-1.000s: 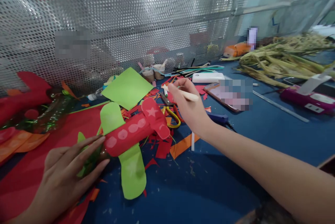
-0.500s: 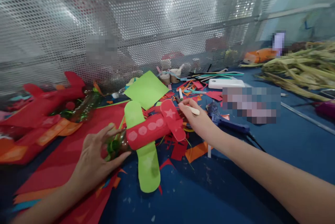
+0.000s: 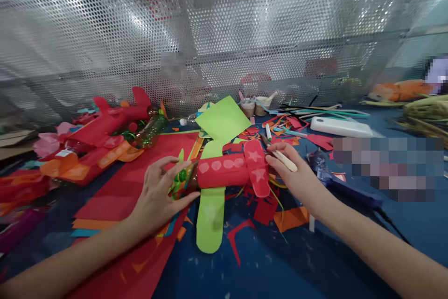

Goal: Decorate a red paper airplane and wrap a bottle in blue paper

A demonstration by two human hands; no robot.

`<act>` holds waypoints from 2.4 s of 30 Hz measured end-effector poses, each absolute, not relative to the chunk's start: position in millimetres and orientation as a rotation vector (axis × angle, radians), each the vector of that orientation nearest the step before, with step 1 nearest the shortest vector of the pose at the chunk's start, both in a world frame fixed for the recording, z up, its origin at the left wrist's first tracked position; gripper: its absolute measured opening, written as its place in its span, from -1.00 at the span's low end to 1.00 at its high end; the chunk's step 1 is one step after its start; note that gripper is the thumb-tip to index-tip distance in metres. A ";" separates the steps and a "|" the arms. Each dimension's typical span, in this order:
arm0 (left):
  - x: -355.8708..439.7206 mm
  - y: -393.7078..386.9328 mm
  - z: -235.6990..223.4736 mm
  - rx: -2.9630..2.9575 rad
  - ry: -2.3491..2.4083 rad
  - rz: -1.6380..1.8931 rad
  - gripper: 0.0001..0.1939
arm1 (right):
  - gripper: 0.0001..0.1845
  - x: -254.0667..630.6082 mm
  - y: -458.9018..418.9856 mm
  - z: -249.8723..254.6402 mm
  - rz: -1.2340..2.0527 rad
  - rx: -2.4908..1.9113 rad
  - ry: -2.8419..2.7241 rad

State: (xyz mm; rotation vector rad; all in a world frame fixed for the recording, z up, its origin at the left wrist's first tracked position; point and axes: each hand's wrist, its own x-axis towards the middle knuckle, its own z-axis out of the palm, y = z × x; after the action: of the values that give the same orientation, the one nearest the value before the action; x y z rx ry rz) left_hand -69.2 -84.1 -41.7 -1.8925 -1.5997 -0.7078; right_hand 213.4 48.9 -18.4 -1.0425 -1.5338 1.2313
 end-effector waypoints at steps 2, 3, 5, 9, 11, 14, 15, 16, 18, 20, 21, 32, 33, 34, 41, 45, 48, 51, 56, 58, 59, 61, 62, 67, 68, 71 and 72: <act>-69.9 -82.8 -42.8 -1.887 -1.643 -0.669 -0.33 | -0.55 213.6 49.7 -19.3 1.293 -1.084 -1.494; -70.3 -82.1 -43.0 -1.886 -1.653 -0.648 -0.32 | -0.55 213.6 50.0 -19.4 1.315 -1.093 -1.476; -71.0 -81.2 -42.9 -1.893 -1.648 -0.596 -0.33 | -0.55 213.2 50.2 -19.0 1.347 -1.083 -1.448; -71.9 -81.5 -42.2 -1.916 -1.623 -0.546 -0.43 | -0.60 211.3 48.7 -16.8 1.440 -1.069 -1.369; -72.2 -82.0 -42.3 -1.925 -1.622 -0.545 -0.46 | -0.63 210.2 48.0 -15.9 1.460 -1.067 -1.333; -73.0 -81.9 -43.3 -1.965 -1.636 -0.562 -0.46 | -0.64 208.8 48.0 -15.0 1.484 -1.048 -1.261; -73.2 -81.6 -43.7 -1.982 -1.640 -0.578 -0.44 | -0.64 208.5 48.2 -14.7 1.489 -1.040 -1.240; -73.5 -81.2 -44.0 -1.996 -1.640 -0.595 -0.42 | -0.64 208.3 48.3 -14.4 1.493 -1.032 -1.227; -73.7 -80.5 -44.2 -2.012 -1.630 -0.603 -0.39 | -0.65 208.2 48.7 -13.7 1.503 -1.012 -1.223; -73.9 -80.2 -43.9 -2.013 -1.617 -0.586 -0.38 | -0.64 208.5 49.2 -13.2 1.515 -0.982 -1.227; -74.1 -80.1 -43.7 -2.018 -1.610 -0.580 -0.38 | -0.63 208.7 49.7 -13.0 1.519 -0.965 -1.223; -80.8 -79.3 -45.1 -1.970 -1.551 -0.549 -0.47 | -0.55 209.8 53.6 -19.6 1.530 -0.912 -1.224; -79.8 -80.1 -44.3 -1.947 -1.544 -0.551 -0.46 | -0.54 209.0 52.2 -20.4 1.525 -0.912 -1.223; -78.6 -81.1 -43.4 -1.924 -1.533 -0.556 -0.43 | -0.53 208.2 50.5 -20.8 1.519 -0.909 -1.224; -81.2 -93.9 -54.7 -1.897 -1.387 -0.539 -0.23 | -0.53 207.5 39.0 -19.5 1.461 -0.887 -1.267; -93.1 -111.0 -75.6 -1.853 -1.424 -0.460 -0.24 | -0.64 213.1 34.0 -27.5 1.288 -0.843 -1.337; -97.6 -115.7 -77.5 -1.940 -1.392 -0.411 -0.23 | -0.70 217.5 31.0 -33.2 1.228 -0.769 -1.374; -90.8 -106.0 -62.7 -1.946 -1.368 -0.388 -0.31 | -0.71 219.7 31.1 -34.0 1.248 -0.766 -1.377; -78.9 -80.2 -31.5 -1.952 -1.435 -0.582 -0.32 | -0.69 218.4 39.2 -30.6 1.311 -0.835 -1.278; -83.7 -74.5 -22.5 -2.009 -1.490 -0.626 -0.39 | -0.66 216.4 43.1 -29.5 1.358 -0.828 -1.248; -87.8 -72.8 -18.5 -2.040 -1.538 -0.641 -0.41 | -0.64 215.1 44.7 -29.0 1.380 -0.827 -1.231; -96.7 -70.4 -11.4 -2.090 -1.644 -0.673 -0.44 | -0.59 212.5 47.0 -28.0 1.408 -0.835 -1.201; -100.9 -69.3 -8.2 -2.103 -1.692 -0.689 -0.45 | -0.56 211.2 47.7 -27.5 1.411 -0.844 -1.197; -116.0 -60.3 6.0 -2.105 -1.831 -0.665 -0.48 | -0.46 208.1 48.3 -27.8 1.401 -0.915 -1.233; -118.6 -57.3 8.8 -2.118 -1.861 -0.633 -0.47 | -0.46 208.1 48.1 -28.3 1.394 -0.929 -1.235; -126.9 -45.7 17.8 -2.140 -1.929 -0.538 -0.45 | -0.49 209.2 47.1 -29.3 1.373 -0.970 -1.265; -129.8 -41.1 21.0 -2.138 -1.946 -0.509 -0.45 | -0.50 209.7 46.6 -29.4 1.362 -0.979 -1.281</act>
State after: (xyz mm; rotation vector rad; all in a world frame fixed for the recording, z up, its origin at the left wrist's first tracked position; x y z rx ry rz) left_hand -129.8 -41.1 21.0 -2.1378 -1.9457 -0.5095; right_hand 209.7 46.6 -29.4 -0.9795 -1.2808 1.3622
